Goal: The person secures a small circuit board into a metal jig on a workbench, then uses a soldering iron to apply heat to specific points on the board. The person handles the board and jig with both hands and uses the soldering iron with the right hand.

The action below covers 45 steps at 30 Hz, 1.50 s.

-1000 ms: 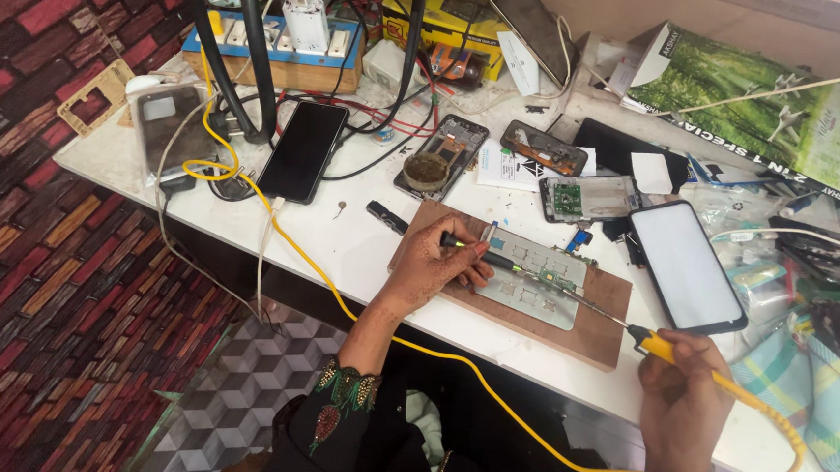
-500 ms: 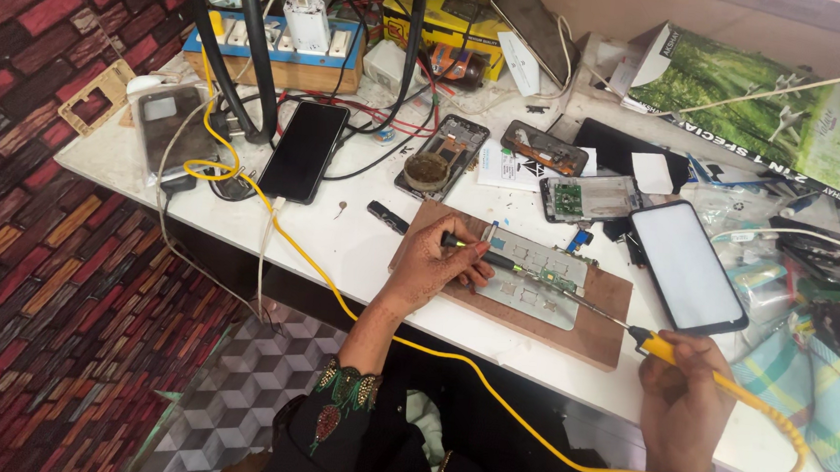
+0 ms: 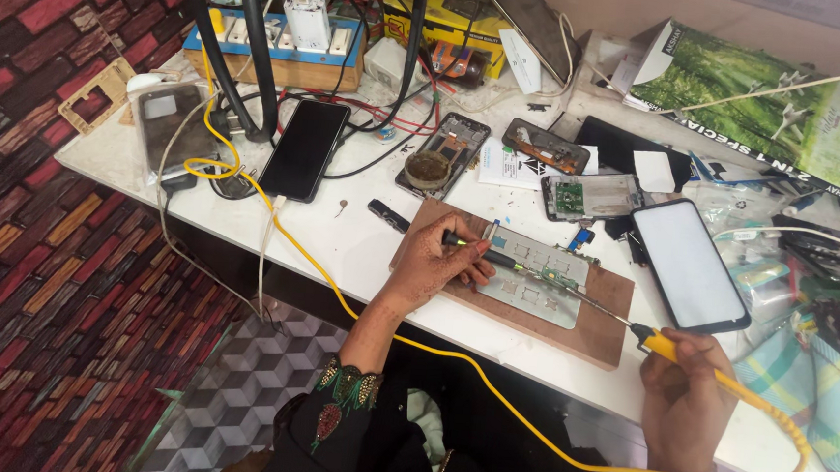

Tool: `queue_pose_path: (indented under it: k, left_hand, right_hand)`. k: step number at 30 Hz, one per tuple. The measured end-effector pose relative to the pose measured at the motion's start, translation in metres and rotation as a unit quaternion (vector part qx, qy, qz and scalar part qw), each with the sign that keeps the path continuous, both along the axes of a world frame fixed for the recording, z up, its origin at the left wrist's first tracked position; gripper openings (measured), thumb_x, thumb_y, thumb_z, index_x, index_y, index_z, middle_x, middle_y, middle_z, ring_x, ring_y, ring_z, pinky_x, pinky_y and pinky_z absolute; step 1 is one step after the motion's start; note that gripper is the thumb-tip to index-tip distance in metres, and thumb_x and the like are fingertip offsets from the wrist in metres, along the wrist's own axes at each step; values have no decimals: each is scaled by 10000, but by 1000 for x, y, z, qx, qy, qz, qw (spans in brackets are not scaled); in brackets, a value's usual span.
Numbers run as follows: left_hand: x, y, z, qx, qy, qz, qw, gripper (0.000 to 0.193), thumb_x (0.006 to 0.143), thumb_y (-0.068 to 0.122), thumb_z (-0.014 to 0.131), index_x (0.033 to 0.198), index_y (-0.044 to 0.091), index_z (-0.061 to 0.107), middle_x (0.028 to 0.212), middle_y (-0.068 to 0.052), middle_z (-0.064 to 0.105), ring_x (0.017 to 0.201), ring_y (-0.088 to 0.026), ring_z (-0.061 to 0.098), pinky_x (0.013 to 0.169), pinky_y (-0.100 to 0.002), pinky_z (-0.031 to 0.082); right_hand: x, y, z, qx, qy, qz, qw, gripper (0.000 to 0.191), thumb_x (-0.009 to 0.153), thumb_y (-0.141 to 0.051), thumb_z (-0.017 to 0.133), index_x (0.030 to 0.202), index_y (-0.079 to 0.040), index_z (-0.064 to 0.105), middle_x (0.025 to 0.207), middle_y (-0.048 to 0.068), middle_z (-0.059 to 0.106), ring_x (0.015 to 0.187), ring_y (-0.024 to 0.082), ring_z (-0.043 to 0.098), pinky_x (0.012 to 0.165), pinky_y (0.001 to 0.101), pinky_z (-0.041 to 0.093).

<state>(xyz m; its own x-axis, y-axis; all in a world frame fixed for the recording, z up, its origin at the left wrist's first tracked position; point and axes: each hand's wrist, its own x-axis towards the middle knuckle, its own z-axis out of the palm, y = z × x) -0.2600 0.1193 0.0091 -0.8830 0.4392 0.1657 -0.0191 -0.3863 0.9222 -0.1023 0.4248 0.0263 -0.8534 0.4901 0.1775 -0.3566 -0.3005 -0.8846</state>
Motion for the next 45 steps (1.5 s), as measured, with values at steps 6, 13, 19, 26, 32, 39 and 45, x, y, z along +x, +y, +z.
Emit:
queue_pose_path:
  k: [6, 13, 19, 26, 32, 39, 45]
  left_hand:
    - [0, 0, 1, -4, 3, 2, 1000, 198, 1008, 189, 662, 1016, 24, 552, 852, -185, 755, 721, -185, 753, 584, -295, 594]
    - [1, 0, 2, -2, -2, 1, 1000, 196, 1005, 185, 663, 1013, 27, 548, 849, -186, 755, 718, -185, 752, 585, -298, 596]
    - [1, 0, 3, -5, -2, 7, 1000, 201, 1003, 186, 668, 1001, 26, 546, 839, -185, 754, 706, -186, 749, 575, -296, 592]
    - [2, 0, 6, -6, 2, 11, 1000, 208, 995, 192, 679, 990, 32, 546, 832, -182, 756, 700, -186, 753, 566, -293, 597]
    - [3, 0, 7, -16, 4, 16, 1000, 203, 997, 191, 678, 991, 35, 549, 835, -179, 758, 702, -182, 753, 567, -282, 587]
    - [2, 0, 7, -24, 4, 18, 1000, 216, 996, 209, 683, 990, 37, 553, 839, -171, 761, 700, -176, 751, 568, -272, 579]
    - [2, -2, 1, -23, 4, 18, 1000, 220, 995, 215, 686, 994, 34, 560, 836, -172, 759, 696, -173, 749, 570, -275, 580]
  right_hand:
    - [1, 1, 0, 13, -1, 9, 1000, 167, 1046, -101, 586, 992, 45, 645, 764, 89, 564, 681, 172, 508, 644, 295, 391]
    - [1, 1, 0, 28, 0, 6, 1000, 183, 1045, -111, 584, 991, 52, 647, 684, 87, 550, 647, 168, 486, 620, 292, 370]
    - [0, 0, 1, 31, 8, 11, 999, 188, 1050, -111, 580, 989, 56, 644, 679, 91, 548, 646, 170, 485, 628, 293, 376]
    - [0, 2, 0, 30, -8, -3, 1000, 170, 1051, -107, 575, 1034, 49, 643, 752, 95, 563, 660, 166, 499, 623, 292, 378]
    - [-1, 5, -4, 11, 5, -3, 1000, 203, 1061, -126, 604, 999, 65, 637, 722, 100, 573, 676, 170, 524, 643, 293, 399]
    - [2, 9, -14, -36, 22, -28, 999, 207, 1049, -187, 649, 1148, -6, 638, 902, 95, 644, 763, 169, 592, 713, 287, 458]
    - [3, 15, -28, -5, 80, 18, 997, 207, 1117, -161, 644, 1114, 44, 614, 828, 130, 625, 724, 199, 583, 722, 313, 464]
